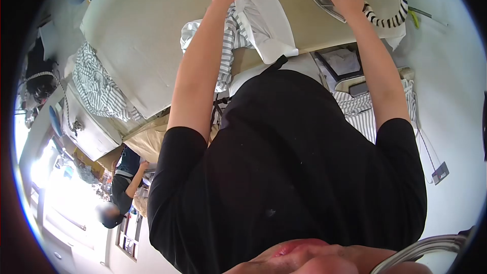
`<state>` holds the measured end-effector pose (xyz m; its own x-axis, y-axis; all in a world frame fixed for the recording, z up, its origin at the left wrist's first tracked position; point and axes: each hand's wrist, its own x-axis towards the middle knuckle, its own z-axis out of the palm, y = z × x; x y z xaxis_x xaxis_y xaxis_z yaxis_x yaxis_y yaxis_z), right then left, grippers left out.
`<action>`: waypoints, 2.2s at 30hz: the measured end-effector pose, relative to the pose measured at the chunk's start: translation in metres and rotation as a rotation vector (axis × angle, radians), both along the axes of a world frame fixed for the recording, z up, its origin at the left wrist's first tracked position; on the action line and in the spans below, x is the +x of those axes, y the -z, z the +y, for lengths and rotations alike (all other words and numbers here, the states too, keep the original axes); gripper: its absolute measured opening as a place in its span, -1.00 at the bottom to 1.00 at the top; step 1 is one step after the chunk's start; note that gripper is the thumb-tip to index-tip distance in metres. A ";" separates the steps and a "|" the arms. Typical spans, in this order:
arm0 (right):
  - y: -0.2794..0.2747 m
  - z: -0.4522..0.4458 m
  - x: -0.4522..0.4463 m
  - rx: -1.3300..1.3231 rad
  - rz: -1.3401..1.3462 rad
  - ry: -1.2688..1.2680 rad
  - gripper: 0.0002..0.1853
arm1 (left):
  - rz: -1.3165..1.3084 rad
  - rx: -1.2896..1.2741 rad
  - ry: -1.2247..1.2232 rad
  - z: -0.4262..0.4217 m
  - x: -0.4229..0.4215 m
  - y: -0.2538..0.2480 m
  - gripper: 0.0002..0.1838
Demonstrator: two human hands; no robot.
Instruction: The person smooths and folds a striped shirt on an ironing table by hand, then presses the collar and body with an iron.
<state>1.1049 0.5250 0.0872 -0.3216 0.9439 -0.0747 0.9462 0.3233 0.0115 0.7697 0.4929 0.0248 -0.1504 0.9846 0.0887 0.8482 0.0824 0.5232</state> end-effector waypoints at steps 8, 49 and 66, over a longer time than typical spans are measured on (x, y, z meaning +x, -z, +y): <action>0.020 -0.084 -0.039 0.134 0.637 -0.274 -0.74 | -0.339 -0.320 0.241 -0.020 -0.025 -0.043 -0.73; -0.054 -0.211 -0.119 -0.380 0.513 -0.300 -0.20 | 0.020 0.273 0.507 -0.206 -0.041 -0.134 -0.76; -0.291 -0.052 -0.101 -1.180 1.245 -0.586 -0.77 | -0.455 -0.207 0.239 -0.243 -0.128 -0.424 -0.71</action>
